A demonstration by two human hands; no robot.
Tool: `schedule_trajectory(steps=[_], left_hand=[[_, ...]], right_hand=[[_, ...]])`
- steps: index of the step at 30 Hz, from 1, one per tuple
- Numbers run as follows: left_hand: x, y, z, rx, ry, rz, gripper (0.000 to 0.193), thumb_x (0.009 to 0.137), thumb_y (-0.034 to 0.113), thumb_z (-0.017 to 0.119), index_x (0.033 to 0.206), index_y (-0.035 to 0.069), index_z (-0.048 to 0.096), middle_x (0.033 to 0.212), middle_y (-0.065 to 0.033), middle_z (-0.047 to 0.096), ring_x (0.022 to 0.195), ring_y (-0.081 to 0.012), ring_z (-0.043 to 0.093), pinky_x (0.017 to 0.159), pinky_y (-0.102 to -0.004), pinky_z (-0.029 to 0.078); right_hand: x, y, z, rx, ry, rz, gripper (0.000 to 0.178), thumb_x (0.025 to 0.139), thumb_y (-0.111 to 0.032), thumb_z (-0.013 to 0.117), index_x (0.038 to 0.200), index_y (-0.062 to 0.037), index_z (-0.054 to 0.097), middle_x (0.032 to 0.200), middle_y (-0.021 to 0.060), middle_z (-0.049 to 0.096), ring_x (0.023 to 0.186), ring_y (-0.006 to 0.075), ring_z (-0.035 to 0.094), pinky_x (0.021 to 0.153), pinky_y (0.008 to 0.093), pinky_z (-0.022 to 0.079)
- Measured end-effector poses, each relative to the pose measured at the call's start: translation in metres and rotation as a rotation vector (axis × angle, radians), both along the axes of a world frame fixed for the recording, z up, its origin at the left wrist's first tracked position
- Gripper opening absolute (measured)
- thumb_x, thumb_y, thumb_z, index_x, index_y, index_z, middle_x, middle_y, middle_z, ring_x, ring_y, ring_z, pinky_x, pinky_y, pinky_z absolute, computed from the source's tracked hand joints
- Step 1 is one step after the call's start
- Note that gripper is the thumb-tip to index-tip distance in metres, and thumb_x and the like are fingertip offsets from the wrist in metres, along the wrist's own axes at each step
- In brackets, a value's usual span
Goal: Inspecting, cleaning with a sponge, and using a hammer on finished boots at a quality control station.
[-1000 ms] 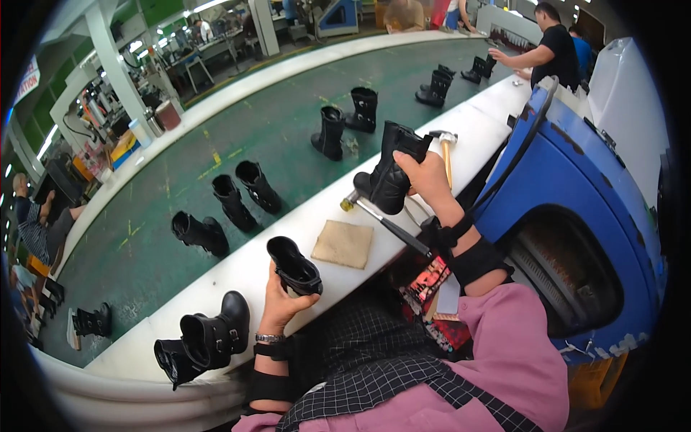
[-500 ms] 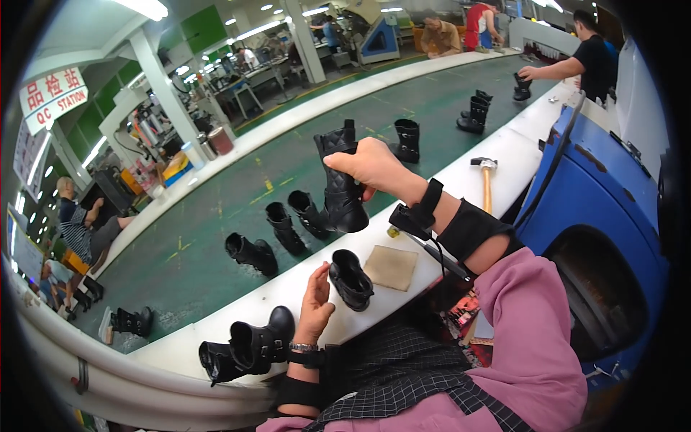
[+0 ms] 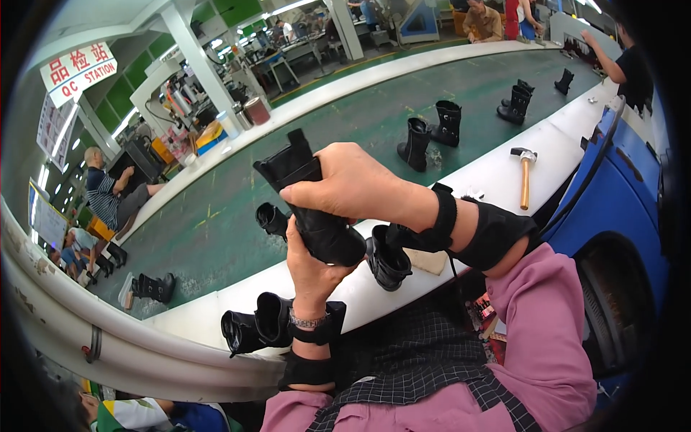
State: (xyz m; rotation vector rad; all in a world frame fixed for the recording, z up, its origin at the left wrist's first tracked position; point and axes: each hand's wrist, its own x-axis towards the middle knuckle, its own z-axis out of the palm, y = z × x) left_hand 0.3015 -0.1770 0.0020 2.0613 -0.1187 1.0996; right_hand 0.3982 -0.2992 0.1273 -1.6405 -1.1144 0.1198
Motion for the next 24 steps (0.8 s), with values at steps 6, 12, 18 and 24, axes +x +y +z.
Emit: schedule_trajectory(steps=[6, 12, 18, 24], left_hand=[[-0.013, 0.005, -0.015, -0.584, 0.063, -0.302, 0.063, 0.061, 0.017, 0.087, 0.112, 0.002, 0.053, 0.096, -0.0046, 0.062, 0.082, -0.0138, 0.060, 0.077, -0.0279, 0.049], [-0.036, 0.016, -0.029, -0.958, 0.235, -0.513, 0.046, 0.074, 0.027, 0.079, 0.104, -0.001, 0.056, 0.085, -0.0133, 0.067, 0.077, -0.0217, 0.068, 0.072, -0.0325, 0.055], [-0.058, 0.015, -0.043, -1.101, 0.385, -0.534, 0.053, 0.075, 0.035, 0.075, 0.107, -0.004, 0.055, 0.087, -0.0180, 0.067, 0.081, -0.0277, 0.068, 0.076, -0.0378, 0.057], [-0.074, 0.002, -0.060, -1.121, 0.457, -0.694, 0.058, 0.070, 0.029, 0.072, 0.115, -0.003, 0.054, 0.104, -0.0256, 0.064, 0.093, -0.0333, 0.067, 0.086, -0.0421, 0.054]], right_hand=[[0.000, -0.004, -0.009, 0.021, 0.454, 0.206, 0.056, 0.091, -0.046, 0.055, 0.083, 0.0096, 0.062, 0.076, 0.0150, 0.062, 0.059, 0.0214, 0.065, 0.051, 0.0307, 0.053], [0.017, -0.045, -0.062, 0.031, 0.125, -0.012, 0.024, 0.088, -0.020, 0.058, 0.092, 0.0036, 0.063, 0.080, 0.0113, 0.064, 0.073, 0.0182, 0.064, 0.067, 0.0287, 0.052], [0.041, -0.101, -0.168, -0.385, -0.272, -0.371, 0.054, 0.073, -0.022, 0.070, 0.117, 0.0055, 0.056, 0.113, 0.0239, 0.060, 0.106, 0.0362, 0.058, 0.093, 0.0398, 0.046], [0.035, -0.121, -0.241, -0.625, -0.362, -0.226, 0.086, 0.063, -0.038, 0.082, 0.133, -0.0010, 0.046, 0.124, 0.0246, 0.045, 0.116, 0.0417, 0.045, 0.100, 0.0447, 0.039]])
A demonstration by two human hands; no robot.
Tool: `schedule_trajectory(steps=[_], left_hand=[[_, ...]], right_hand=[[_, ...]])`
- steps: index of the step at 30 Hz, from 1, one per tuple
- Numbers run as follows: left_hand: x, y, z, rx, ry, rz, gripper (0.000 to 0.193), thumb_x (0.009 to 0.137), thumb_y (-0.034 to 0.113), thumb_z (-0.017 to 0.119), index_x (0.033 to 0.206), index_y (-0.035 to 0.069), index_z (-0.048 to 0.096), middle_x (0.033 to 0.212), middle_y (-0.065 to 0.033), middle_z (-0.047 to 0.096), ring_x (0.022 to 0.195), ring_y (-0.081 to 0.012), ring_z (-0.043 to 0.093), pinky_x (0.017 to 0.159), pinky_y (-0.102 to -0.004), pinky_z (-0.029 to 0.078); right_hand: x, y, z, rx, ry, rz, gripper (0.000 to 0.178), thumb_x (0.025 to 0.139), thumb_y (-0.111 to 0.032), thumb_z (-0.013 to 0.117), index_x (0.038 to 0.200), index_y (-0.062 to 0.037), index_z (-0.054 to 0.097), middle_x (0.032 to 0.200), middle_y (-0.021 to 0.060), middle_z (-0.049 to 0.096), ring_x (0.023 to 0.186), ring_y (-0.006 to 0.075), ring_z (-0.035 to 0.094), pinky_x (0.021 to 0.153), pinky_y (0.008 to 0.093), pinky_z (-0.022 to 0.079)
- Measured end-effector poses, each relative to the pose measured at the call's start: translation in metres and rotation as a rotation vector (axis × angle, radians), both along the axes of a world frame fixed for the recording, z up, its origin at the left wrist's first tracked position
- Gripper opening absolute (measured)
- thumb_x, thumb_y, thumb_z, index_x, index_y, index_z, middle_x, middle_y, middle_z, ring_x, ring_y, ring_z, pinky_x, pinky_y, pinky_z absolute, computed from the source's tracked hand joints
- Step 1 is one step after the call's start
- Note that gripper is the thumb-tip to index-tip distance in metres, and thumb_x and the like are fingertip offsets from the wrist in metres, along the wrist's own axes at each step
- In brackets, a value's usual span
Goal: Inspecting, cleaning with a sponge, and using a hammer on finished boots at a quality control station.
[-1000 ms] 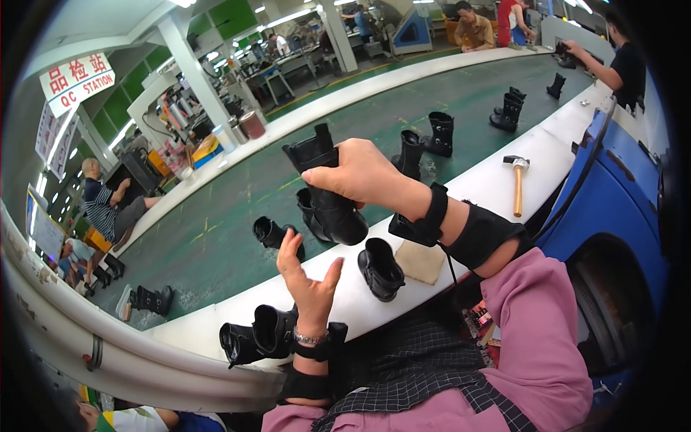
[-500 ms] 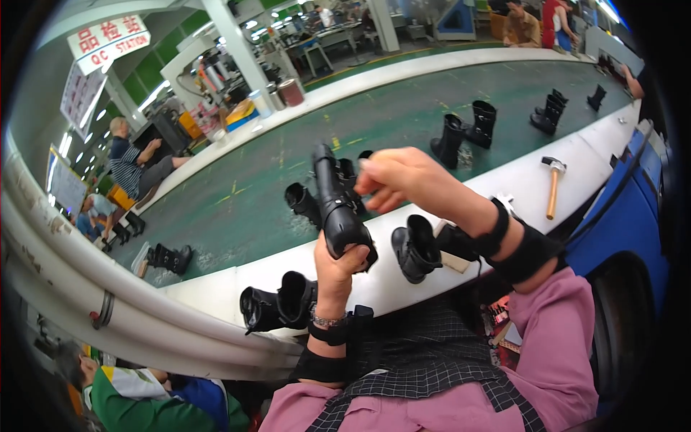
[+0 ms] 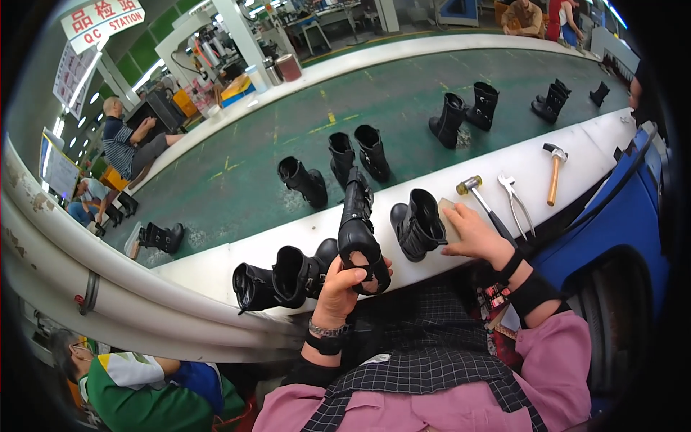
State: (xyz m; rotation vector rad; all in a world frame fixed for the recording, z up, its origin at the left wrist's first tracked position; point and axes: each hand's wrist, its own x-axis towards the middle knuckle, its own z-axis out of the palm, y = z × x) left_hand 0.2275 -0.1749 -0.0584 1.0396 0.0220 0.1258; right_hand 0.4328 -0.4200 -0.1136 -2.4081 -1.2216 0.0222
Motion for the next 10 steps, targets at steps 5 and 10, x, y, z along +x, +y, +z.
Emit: schedule_trajectory(steps=[5, 10], left_hand=[[-0.018, -0.010, -0.012, 0.010, -0.022, 0.021, 0.069, 0.069, 0.020, 0.075, 0.127, -0.001, 0.044, 0.111, -0.0168, 0.060, 0.101, -0.0291, 0.064, 0.090, -0.0403, 0.052], [-0.039, -0.023, -0.023, 0.172, 0.068, 0.145, 0.078, 0.065, 0.027, 0.077, 0.130, 0.000, 0.042, 0.113, -0.0233, 0.061, 0.102, -0.0321, 0.064, 0.089, -0.0416, 0.054]], right_hand=[[0.003, 0.004, -0.009, -0.067, -0.156, -0.175, 0.083, 0.060, -0.042, 0.083, 0.129, -0.0057, 0.052, 0.120, 0.0237, 0.049, 0.105, 0.0414, 0.051, 0.093, 0.0464, 0.043], [0.008, 0.004, -0.006, -0.199, -0.085, -0.305, 0.084, 0.059, -0.050, 0.077, 0.129, -0.0105, 0.053, 0.126, 0.0225, 0.048, 0.106, 0.0392, 0.053, 0.091, 0.0471, 0.044]])
